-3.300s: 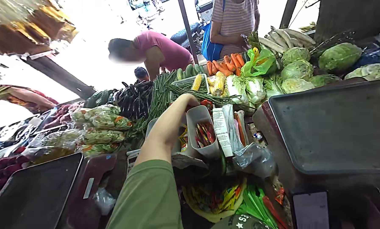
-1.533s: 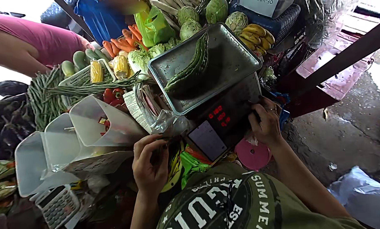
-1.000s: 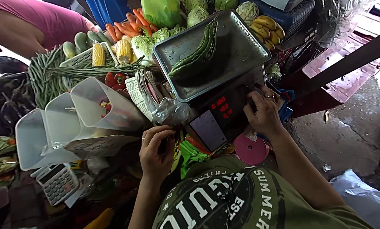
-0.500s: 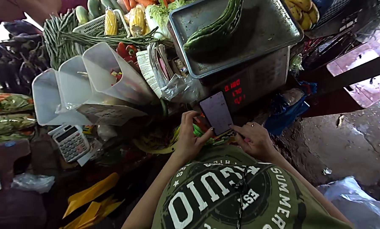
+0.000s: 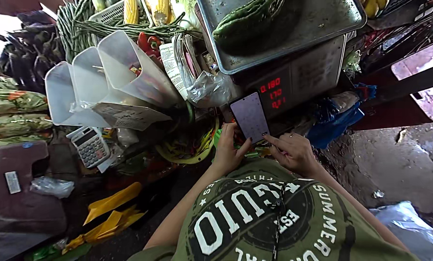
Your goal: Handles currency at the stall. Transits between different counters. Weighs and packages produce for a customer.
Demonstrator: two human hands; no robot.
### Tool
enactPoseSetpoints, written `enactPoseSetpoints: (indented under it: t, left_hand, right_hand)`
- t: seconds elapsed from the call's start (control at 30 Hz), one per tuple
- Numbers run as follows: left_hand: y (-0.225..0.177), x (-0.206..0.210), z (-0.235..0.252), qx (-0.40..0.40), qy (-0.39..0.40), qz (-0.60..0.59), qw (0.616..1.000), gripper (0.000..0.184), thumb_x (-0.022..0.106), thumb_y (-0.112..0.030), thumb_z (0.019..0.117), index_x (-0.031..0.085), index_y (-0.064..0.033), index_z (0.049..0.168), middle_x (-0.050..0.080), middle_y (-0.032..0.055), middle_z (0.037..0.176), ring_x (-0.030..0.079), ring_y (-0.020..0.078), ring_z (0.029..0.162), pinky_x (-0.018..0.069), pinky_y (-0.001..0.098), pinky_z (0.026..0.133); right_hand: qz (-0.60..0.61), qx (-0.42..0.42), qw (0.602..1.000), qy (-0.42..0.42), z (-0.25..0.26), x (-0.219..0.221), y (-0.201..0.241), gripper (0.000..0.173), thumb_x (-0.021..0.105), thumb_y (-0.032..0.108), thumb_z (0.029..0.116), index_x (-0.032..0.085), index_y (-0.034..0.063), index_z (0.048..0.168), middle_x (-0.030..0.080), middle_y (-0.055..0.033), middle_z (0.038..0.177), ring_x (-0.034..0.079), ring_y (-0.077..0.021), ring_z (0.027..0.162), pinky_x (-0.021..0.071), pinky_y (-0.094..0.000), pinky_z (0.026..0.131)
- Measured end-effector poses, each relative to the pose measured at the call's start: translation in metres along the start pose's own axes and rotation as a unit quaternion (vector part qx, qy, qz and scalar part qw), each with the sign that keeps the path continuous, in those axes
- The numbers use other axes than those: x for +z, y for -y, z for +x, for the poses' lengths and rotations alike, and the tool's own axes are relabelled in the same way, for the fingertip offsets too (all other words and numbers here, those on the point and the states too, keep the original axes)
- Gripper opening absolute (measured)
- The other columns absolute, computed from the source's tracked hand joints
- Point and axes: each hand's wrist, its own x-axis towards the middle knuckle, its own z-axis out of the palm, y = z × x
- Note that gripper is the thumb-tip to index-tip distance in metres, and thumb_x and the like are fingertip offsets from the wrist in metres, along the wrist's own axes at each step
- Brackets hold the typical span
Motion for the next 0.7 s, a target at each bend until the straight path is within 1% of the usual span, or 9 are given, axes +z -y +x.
enactPoseSetpoints:
  t: [0.1,0.2,0.33,0.4,0.47,0.5,0.57,0.63,0.7]
  left_hand:
    - [0.000,0.001,-0.001,-0.006,-0.001,0.007,1.000,0.039,0.070,-0.027,0.0939,0.060,0.0005,0.119,0.060,0.0115,0.107,0.060,0.0144,0.090,0.0534,0.0288,0.077]
    - [-0.005,-0.003,-0.003,-0.013,-0.005,0.014,1.000,0.046,0.074,-0.029,0.0905,0.059,-0.0007,0.124,0.060,0.0108,0.111,0.061,0.0141,0.093,0.0546,0.0294,0.080]
    - [-0.006,-0.014,-0.015,-0.028,-0.017,0.043,0.999,0.058,0.083,-0.041,0.0814,0.058,-0.0053,0.120,0.060,0.0083,0.110,0.059,0.0162,0.098,0.0516,0.0330,0.082]
    - [-0.004,-0.021,-0.024,-0.053,0.020,0.077,0.995,0.071,0.086,-0.052,0.0747,0.059,-0.0050,0.121,0.061,0.0118,0.115,0.059,0.0233,0.108,0.0518,0.0429,0.092]
    - [-0.001,-0.029,-0.031,-0.120,0.092,0.118,0.981,0.085,0.087,-0.059,0.0684,0.061,-0.0067,0.130,0.058,0.0170,0.133,0.054,0.0335,0.125,0.0462,0.0564,0.104]
    - [0.002,-0.031,-0.033,-0.156,0.119,0.126,0.973,0.088,0.089,-0.056,0.0679,0.060,-0.0086,0.136,0.054,0.0175,0.142,0.049,0.0366,0.133,0.0413,0.0611,0.108]
    - [0.010,-0.031,-0.040,-0.184,0.108,0.110,0.971,0.077,0.089,-0.036,0.0734,0.060,-0.0095,0.139,0.051,0.0179,0.147,0.048,0.0380,0.136,0.0401,0.0640,0.109]
    - [0.016,-0.029,-0.047,-0.185,0.075,0.097,0.975,0.056,0.080,-0.013,0.0806,0.061,-0.0045,0.132,0.056,0.0192,0.140,0.060,0.0338,0.124,0.0530,0.0555,0.100]
    - [0.022,-0.029,-0.055,-0.189,0.053,0.084,0.977,0.044,0.072,-0.003,0.0853,0.062,-0.0034,0.128,0.059,0.0181,0.131,0.068,0.0260,0.100,0.0608,0.0440,0.083]
  right_hand:
    - [0.003,0.004,1.000,0.000,-0.003,0.001,-0.004,0.035,0.047,0.024,0.1048,0.077,0.0119,0.120,0.064,-0.0066,0.066,0.059,-0.0200,0.061,0.0460,-0.0339,0.059]
    - [-0.015,0.016,1.000,0.009,-0.004,0.003,-0.009,0.035,0.048,0.024,0.1052,0.077,0.0124,0.121,0.064,-0.0073,0.066,0.060,-0.0212,0.061,0.0471,-0.0355,0.059]
    - [0.013,0.002,1.000,0.012,-0.004,-0.001,-0.014,0.037,0.046,0.026,0.1058,0.077,0.0123,0.121,0.064,-0.0067,0.066,0.059,-0.0205,0.061,0.0469,-0.0347,0.059]
    - [0.040,-0.012,0.999,0.019,-0.005,-0.004,-0.015,0.036,0.047,0.025,0.1056,0.076,0.0122,0.121,0.063,-0.0067,0.065,0.058,-0.0203,0.061,0.0471,-0.0342,0.060]
    - [0.059,-0.025,0.998,0.028,-0.008,-0.003,-0.019,0.035,0.048,0.024,0.1050,0.076,0.0120,0.122,0.064,-0.0069,0.066,0.059,-0.0202,0.061,0.0472,-0.0341,0.061]
    - [0.065,-0.030,0.997,0.035,-0.011,-0.003,-0.021,0.035,0.048,0.023,0.1046,0.076,0.0117,0.121,0.065,-0.0070,0.067,0.059,-0.0200,0.062,0.0477,-0.0338,0.061]
    - [0.077,-0.042,0.995,0.053,-0.015,-0.003,-0.024,0.035,0.048,0.022,0.1039,0.076,0.0107,0.121,0.065,-0.0073,0.067,0.059,-0.0205,0.062,0.0478,-0.0343,0.061]
    - [0.082,-0.052,0.993,0.072,-0.016,-0.003,-0.024,0.034,0.049,0.021,0.1033,0.076,0.0102,0.120,0.067,-0.0081,0.069,0.062,-0.0214,0.063,0.0492,-0.0356,0.061]
    - [0.076,-0.056,0.992,0.085,-0.017,-0.004,-0.022,0.034,0.049,0.021,0.1029,0.077,0.0094,0.119,0.069,-0.0085,0.070,0.064,-0.0223,0.064,0.0503,-0.0369,0.062]
